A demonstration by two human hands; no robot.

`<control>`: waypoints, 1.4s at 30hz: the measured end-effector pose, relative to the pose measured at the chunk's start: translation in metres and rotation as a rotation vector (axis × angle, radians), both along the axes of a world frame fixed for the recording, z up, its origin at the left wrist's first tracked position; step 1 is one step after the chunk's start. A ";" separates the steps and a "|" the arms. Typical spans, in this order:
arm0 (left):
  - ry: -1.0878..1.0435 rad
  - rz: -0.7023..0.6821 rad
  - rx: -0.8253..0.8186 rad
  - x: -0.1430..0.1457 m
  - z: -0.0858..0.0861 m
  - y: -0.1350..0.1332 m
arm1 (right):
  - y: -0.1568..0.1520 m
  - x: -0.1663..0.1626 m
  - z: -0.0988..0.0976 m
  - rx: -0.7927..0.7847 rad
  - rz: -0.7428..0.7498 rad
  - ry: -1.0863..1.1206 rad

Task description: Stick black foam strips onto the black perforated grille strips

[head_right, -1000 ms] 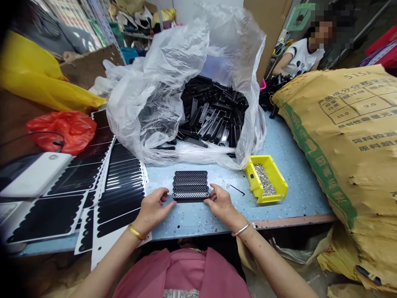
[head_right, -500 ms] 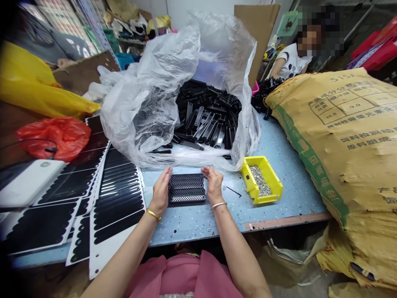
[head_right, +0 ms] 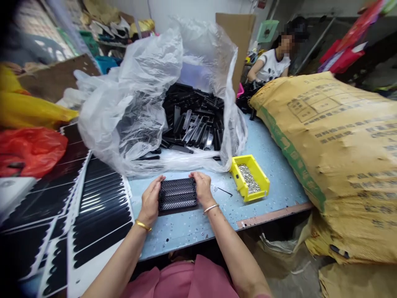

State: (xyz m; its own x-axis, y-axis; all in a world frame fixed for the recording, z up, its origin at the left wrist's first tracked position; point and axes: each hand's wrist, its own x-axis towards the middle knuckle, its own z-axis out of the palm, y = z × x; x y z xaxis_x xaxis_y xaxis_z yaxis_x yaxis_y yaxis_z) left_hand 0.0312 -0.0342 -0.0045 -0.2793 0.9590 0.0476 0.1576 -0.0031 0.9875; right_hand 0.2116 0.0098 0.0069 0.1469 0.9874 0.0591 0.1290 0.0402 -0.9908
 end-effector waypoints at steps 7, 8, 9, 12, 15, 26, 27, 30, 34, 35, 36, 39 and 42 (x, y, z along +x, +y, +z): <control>0.848 -0.426 0.241 0.001 0.026 0.001 | -0.022 0.133 0.075 0.290 -0.210 -0.582; 0.919 -0.502 0.251 0.004 0.029 0.004 | -0.021 0.156 0.077 0.215 -0.270 -0.664; 0.968 -0.555 0.236 0.008 0.031 0.008 | -0.018 0.175 0.074 0.109 -0.309 -0.754; 1.028 -0.643 0.136 0.015 0.033 0.021 | -0.004 0.210 0.059 -0.156 -0.129 -1.069; 1.019 -0.671 0.117 0.017 0.032 0.027 | 0.007 0.216 0.047 -0.181 0.130 -1.299; 0.912 -0.596 0.164 0.006 0.035 0.022 | 0.021 0.214 0.038 -0.161 0.424 -1.337; 0.880 -0.554 0.178 0.001 0.037 0.022 | 0.021 0.214 0.035 -0.171 0.400 -1.306; 0.729 -0.365 0.157 -0.017 0.040 0.024 | 0.020 0.212 0.030 -0.221 0.298 -1.223; 0.538 -0.114 0.059 -0.039 0.042 0.023 | 0.021 0.212 0.031 -0.213 0.206 -1.223; 0.521 -0.092 0.045 -0.043 0.042 0.022 | 0.021 0.214 0.032 -0.209 0.174 -1.234; 0.517 -0.083 0.038 -0.046 0.041 0.021 | 0.020 0.216 0.032 -0.205 0.142 -1.250; 0.554 -0.072 0.036 -0.048 0.039 0.017 | 0.017 0.219 0.032 -0.174 0.110 -1.312; 0.588 -0.062 0.045 -0.046 0.037 0.015 | 0.014 0.219 0.031 -0.139 0.186 -1.296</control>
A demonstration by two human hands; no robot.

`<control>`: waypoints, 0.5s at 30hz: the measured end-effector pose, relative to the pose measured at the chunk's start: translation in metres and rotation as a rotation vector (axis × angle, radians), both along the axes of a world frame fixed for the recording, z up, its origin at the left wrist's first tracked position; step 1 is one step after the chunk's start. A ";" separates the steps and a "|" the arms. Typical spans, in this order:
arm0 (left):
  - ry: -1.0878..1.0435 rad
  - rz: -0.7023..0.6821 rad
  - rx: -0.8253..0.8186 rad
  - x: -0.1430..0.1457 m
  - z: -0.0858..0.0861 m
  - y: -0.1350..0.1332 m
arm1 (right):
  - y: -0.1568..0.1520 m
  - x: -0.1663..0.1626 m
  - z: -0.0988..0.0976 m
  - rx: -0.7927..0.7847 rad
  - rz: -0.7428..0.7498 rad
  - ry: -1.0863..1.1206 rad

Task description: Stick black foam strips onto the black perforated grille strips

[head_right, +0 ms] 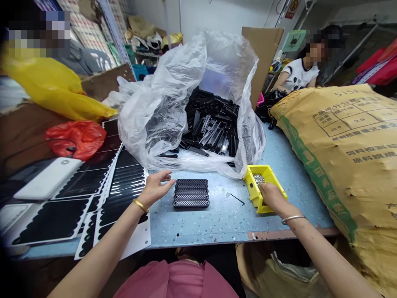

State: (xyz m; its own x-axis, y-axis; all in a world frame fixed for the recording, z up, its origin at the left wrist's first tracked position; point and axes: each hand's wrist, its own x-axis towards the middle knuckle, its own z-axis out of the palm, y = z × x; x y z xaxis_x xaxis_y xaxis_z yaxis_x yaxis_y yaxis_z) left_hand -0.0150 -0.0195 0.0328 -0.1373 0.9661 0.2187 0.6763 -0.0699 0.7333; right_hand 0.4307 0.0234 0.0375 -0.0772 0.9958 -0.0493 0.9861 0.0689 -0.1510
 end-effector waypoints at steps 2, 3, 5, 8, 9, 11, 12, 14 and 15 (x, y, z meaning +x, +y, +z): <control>-0.008 -0.011 0.004 0.001 -0.001 -0.001 | -0.002 0.001 0.004 0.005 -0.047 0.077; -0.016 -0.022 0.002 0.001 0.000 -0.001 | -0.003 0.003 0.009 0.022 -0.108 0.140; -0.027 -0.051 -0.014 0.001 0.001 0.000 | -0.004 0.002 0.024 0.058 -0.240 0.337; -0.006 -0.097 -0.050 0.002 0.004 0.000 | -0.005 -0.021 0.052 0.034 -0.249 0.703; 0.017 -0.116 -0.052 0.004 0.004 0.000 | -0.006 -0.039 0.058 -0.002 -0.175 0.770; 0.083 -0.176 -0.031 0.010 0.004 -0.001 | -0.008 -0.089 0.062 -0.117 0.016 0.795; 0.120 -0.213 -0.015 0.014 0.004 -0.002 | -0.009 -0.119 0.058 -0.189 0.111 0.764; 0.187 -0.283 0.000 0.022 0.001 -0.005 | -0.012 -0.177 0.043 -0.253 0.293 0.652; 0.211 -0.308 -0.005 0.025 -0.001 -0.007 | -0.014 -0.203 0.033 -0.197 0.376 0.571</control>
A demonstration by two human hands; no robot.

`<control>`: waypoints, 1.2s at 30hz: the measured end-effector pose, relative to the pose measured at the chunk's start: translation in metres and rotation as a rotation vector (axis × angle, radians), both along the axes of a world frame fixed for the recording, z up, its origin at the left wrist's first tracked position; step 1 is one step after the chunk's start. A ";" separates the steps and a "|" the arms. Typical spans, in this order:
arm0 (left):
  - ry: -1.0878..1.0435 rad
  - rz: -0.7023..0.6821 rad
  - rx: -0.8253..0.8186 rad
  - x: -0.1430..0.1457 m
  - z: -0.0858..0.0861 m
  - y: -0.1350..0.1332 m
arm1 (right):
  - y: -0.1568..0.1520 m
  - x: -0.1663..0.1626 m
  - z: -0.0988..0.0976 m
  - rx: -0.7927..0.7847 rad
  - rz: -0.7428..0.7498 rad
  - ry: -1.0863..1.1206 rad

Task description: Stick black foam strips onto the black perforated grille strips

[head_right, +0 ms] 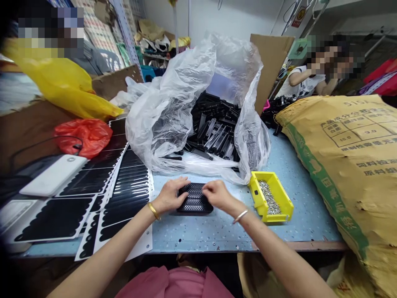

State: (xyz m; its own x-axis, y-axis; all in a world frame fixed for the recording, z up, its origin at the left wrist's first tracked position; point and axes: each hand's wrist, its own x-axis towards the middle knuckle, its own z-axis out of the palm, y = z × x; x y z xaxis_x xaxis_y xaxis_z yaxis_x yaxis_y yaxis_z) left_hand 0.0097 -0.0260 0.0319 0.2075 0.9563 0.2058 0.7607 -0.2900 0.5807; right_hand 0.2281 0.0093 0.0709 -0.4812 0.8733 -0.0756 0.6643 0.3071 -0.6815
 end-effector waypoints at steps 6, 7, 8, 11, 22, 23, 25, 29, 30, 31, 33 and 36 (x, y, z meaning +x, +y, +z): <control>0.034 -0.043 -0.076 0.002 -0.008 -0.006 | -0.012 -0.051 -0.027 0.318 0.211 -0.361; 0.030 -0.045 -0.079 0.001 -0.009 -0.006 | -0.012 -0.048 -0.024 0.318 0.209 -0.366; 0.027 -0.045 -0.081 0.000 -0.009 -0.006 | -0.012 -0.045 -0.021 0.309 0.202 -0.364; 0.036 -0.037 -0.083 -0.001 -0.010 -0.006 | -0.008 -0.037 -0.014 0.275 0.172 -0.368; 0.006 0.012 -0.057 0.007 -0.013 0.008 | 0.015 -0.033 -0.020 0.070 0.068 -0.178; -0.006 0.011 -0.058 0.008 -0.013 0.010 | 0.015 -0.031 -0.020 0.059 0.090 -0.132; -0.026 0.002 -0.063 0.010 -0.013 0.012 | 0.015 -0.025 -0.020 0.080 0.105 -0.043; -0.093 0.000 -0.090 0.011 -0.011 0.014 | 0.020 -0.010 -0.025 0.117 -0.112 0.028; -0.134 0.005 -0.100 0.011 -0.011 0.015 | 0.022 -0.008 -0.027 0.113 -0.183 0.019; -0.188 0.019 -0.113 0.010 -0.010 0.016 | 0.024 -0.007 -0.029 0.105 -0.233 0.004; -0.302 0.081 -0.148 0.005 -0.009 0.020 | 0.029 -0.010 -0.030 0.078 -0.261 -0.039; -0.392 0.184 -0.199 -0.003 -0.009 0.027 | 0.032 -0.022 -0.029 0.053 -0.189 -0.117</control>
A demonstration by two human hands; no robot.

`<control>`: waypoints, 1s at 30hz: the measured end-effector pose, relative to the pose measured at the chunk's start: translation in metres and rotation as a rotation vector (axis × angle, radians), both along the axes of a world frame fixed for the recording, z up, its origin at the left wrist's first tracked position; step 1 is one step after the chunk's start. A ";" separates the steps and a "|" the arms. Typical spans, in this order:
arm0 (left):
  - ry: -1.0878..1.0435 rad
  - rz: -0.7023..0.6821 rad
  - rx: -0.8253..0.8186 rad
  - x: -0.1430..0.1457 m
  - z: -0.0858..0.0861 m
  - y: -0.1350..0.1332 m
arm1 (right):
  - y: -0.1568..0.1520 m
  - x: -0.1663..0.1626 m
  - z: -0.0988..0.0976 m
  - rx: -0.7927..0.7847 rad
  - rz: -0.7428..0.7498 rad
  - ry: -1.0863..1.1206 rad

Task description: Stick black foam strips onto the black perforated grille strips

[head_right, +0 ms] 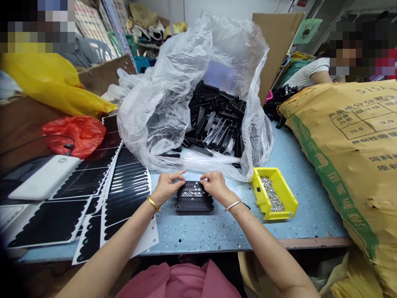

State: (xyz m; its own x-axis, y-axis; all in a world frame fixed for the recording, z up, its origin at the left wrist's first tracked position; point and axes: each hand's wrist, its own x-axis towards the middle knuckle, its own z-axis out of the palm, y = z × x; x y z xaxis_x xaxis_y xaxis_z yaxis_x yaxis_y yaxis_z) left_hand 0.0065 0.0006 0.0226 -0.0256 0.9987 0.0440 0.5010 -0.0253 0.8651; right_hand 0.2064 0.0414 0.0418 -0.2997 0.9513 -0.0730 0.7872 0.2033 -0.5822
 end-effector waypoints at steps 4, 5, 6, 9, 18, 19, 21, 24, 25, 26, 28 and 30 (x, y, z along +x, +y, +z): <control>0.023 0.015 -0.018 -0.007 -0.001 0.004 | 0.001 -0.016 0.003 -0.005 0.099 -0.138; 0.036 0.016 -0.017 -0.007 -0.001 0.003 | 0.002 -0.018 0.004 -0.006 0.114 -0.157; 0.050 0.019 -0.017 -0.007 -0.001 0.002 | 0.002 -0.020 0.004 -0.009 0.121 -0.165; 0.072 0.034 -0.024 -0.005 -0.001 0.000 | 0.007 -0.018 0.002 -0.034 0.098 -0.147; -0.001 0.018 -0.046 -0.002 -0.005 0.002 | 0.026 0.013 -0.004 -0.266 -0.037 0.132; -0.003 0.019 -0.043 -0.002 -0.005 0.002 | 0.027 0.016 -0.004 -0.295 -0.055 0.171; -0.005 0.022 -0.035 -0.001 -0.006 0.001 | 0.027 0.021 -0.004 -0.355 -0.089 0.236; -0.005 0.031 -0.021 0.000 -0.008 0.000 | 0.025 0.026 -0.002 -0.448 -0.128 0.309; -0.005 0.036 -0.017 0.000 -0.008 0.000 | 0.024 0.027 -0.001 -0.473 -0.136 0.328; -0.006 0.041 -0.015 0.000 -0.009 0.000 | 0.023 0.028 0.000 -0.493 -0.141 0.347; -0.010 0.048 -0.014 0.000 -0.011 0.000 | 0.021 0.030 0.000 -0.519 -0.146 0.381; -0.017 0.051 -0.017 0.000 -0.012 0.001 | 0.020 0.031 0.000 -0.534 -0.149 0.411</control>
State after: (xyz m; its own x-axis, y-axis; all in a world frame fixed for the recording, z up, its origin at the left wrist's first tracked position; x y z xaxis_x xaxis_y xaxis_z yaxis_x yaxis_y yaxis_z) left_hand 0.0068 0.0017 0.0107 -0.0768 0.9967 0.0262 0.4869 0.0145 0.8733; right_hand 0.2376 0.0610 0.0416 -0.2718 0.8500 -0.4512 0.4781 -0.2876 -0.8299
